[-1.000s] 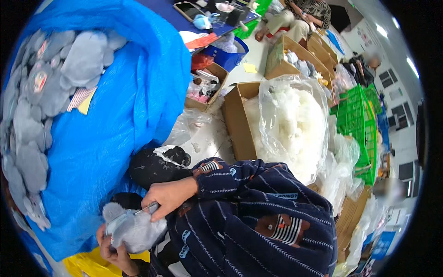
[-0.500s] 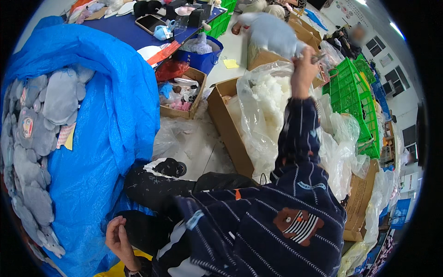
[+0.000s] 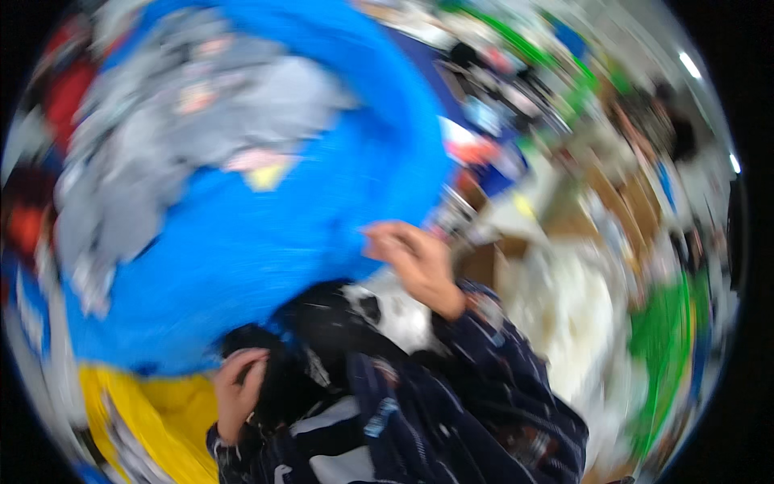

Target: The person sits on the floor and repeatedly trims loose threads and fabric on small gray stuffed toys using small scissors. They pick up each toy, snip stray fibers, and place the toy back on a blue tarp. The process is repeated for multiple toys.

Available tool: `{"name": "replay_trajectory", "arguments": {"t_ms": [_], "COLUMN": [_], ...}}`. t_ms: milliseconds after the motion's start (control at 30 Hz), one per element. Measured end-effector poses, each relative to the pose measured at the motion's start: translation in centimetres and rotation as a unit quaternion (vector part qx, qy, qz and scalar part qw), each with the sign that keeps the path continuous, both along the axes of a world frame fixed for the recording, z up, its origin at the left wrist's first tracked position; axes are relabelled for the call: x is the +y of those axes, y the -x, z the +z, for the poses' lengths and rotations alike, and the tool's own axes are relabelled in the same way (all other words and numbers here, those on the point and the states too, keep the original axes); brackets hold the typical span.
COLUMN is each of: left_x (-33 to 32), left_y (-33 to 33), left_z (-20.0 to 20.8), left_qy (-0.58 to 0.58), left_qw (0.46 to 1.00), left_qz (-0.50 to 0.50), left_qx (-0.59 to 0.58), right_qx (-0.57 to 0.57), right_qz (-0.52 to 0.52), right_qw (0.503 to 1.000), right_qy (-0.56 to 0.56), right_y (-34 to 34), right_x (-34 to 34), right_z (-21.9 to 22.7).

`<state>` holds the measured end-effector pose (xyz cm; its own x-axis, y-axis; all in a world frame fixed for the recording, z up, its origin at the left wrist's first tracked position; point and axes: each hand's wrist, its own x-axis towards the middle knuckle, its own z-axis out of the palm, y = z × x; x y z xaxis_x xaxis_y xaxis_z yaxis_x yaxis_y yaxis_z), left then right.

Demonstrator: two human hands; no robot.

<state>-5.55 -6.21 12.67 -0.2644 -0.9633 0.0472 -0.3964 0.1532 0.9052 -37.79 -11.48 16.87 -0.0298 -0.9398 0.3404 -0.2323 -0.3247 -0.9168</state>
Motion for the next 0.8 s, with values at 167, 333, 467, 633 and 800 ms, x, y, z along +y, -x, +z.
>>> {"name": "replay_trajectory", "arguments": {"t_ms": [167, 333, 467, 633, 800], "left_x": [-2.1, -1.2, -1.0, -0.8, -0.1], "left_y": [-1.3, -3.7, -3.6, -4.5, -6.1], "left_z": [-0.1, -1.1, -1.7, -2.1, -0.2], "left_qy": [0.035, 0.061, 0.020, 0.100, 0.189], "left_qw": [0.997, 0.992, 0.991, 0.987, 0.967], "left_qz": [0.018, 0.070, 0.052, 0.070, 0.165], "left_qx": [0.066, 0.081, 0.123, 0.101, 0.038], "right_qx": [0.155, 0.223, 0.216, 0.210, -0.005], "right_qz": [0.023, 0.079, 0.151, 0.169, 0.203], "right_qw": [0.988, 0.966, 0.964, 0.962, 0.967], "right_qy": [0.016, 0.106, 0.043, -0.051, -0.153], "right_y": [-2.9, -10.0, -15.7, -22.2, -24.1], "right_x": [-3.9, -9.4, -13.2, -19.5, -16.8], "right_z": [3.8, 5.2, 4.4, 0.6, 1.7]}}
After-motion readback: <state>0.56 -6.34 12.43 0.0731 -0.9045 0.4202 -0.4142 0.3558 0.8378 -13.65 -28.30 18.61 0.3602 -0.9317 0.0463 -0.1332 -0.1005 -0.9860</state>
